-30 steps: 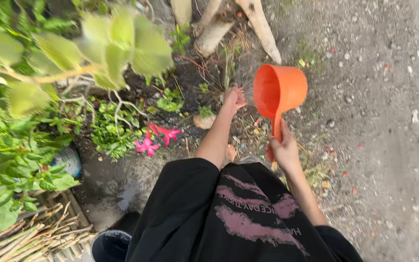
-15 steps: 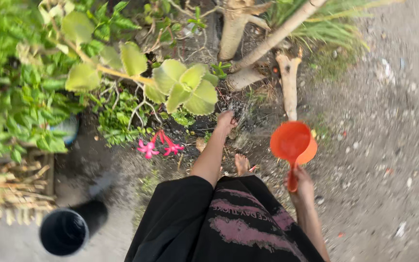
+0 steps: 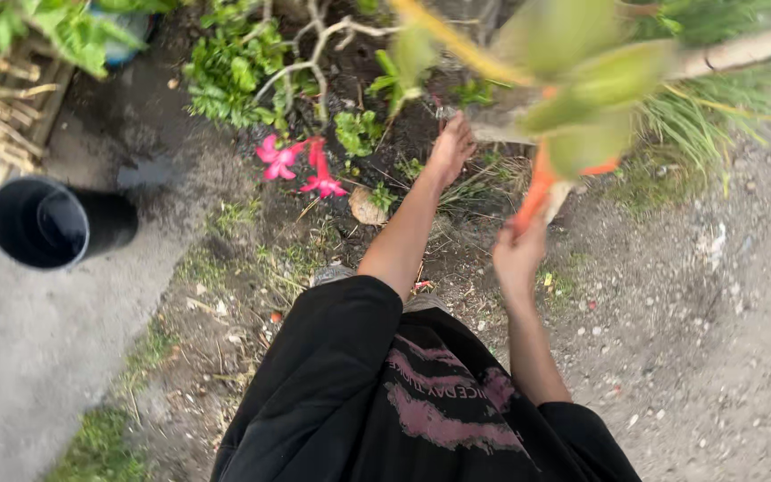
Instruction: The person fills an orange dipper from a metal basin and waters various plants and trees in an outdoor garden area.
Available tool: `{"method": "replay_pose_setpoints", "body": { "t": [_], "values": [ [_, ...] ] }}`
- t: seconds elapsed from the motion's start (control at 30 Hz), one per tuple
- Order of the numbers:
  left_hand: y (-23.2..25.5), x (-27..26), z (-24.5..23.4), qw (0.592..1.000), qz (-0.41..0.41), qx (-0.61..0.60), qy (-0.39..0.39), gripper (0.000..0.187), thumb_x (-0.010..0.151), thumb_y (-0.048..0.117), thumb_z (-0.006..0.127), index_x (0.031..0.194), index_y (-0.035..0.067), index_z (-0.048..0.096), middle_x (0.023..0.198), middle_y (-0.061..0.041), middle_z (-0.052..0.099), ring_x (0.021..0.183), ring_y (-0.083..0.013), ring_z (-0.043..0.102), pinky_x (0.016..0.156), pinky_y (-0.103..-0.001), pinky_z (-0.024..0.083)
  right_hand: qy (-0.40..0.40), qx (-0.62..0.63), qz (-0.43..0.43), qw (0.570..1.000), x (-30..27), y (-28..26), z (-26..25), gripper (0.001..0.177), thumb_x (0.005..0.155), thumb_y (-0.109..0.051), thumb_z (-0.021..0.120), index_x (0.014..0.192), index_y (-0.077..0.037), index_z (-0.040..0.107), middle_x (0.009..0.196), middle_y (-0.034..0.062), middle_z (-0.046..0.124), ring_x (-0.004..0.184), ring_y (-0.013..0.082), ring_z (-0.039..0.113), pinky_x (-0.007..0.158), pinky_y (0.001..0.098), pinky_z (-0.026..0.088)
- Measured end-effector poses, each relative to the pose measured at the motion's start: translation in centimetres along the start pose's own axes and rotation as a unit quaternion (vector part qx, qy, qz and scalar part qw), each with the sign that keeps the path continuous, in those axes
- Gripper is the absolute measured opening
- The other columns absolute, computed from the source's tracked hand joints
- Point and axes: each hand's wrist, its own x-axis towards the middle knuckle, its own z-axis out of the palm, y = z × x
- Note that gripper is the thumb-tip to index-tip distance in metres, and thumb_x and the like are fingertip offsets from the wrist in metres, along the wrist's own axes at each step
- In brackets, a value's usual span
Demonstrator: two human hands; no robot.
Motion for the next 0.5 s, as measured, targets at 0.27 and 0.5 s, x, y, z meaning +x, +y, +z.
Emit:
{"method": "replay_pose_setpoints", "body": {
  "t": [0.27,0.5],
  "values": [
    [6.0,-10.4,-14.4,0.953,0.099,0.280,0.064,0.086,0.105,0.049,0.066,0.164,0.005,0.020,0.168,-0.015,0.027,0.153,-0.0245,0.028,0.122,-0.039,0.027,-0.064,0.283,0.361,0.886,1.5,8.6,5.7,0.023,0.094,-0.007,0.054,0.117,-0.006,0.051,0.085,0.0047,0.054,0.065,0.0184,0.057,0.054,0.0351,0.053],
    [13.3,-26.6,-35.3,0.951,0.105,0.014,0.291,0.051,0.096,0.037,0.065,0.141,0.016,0.053,0.104,0.005,0.065,0.083,-0.0092,0.057,0.075,-0.029,0.046,-0.432,0.326,0.513,0.666,-6.3,2.2,22.8,0.011,0.096,-0.018,0.061,0.101,-0.010,0.056,0.075,0.0029,0.057,0.062,0.0171,0.057,0.054,0.0304,0.049]
  ]
}}
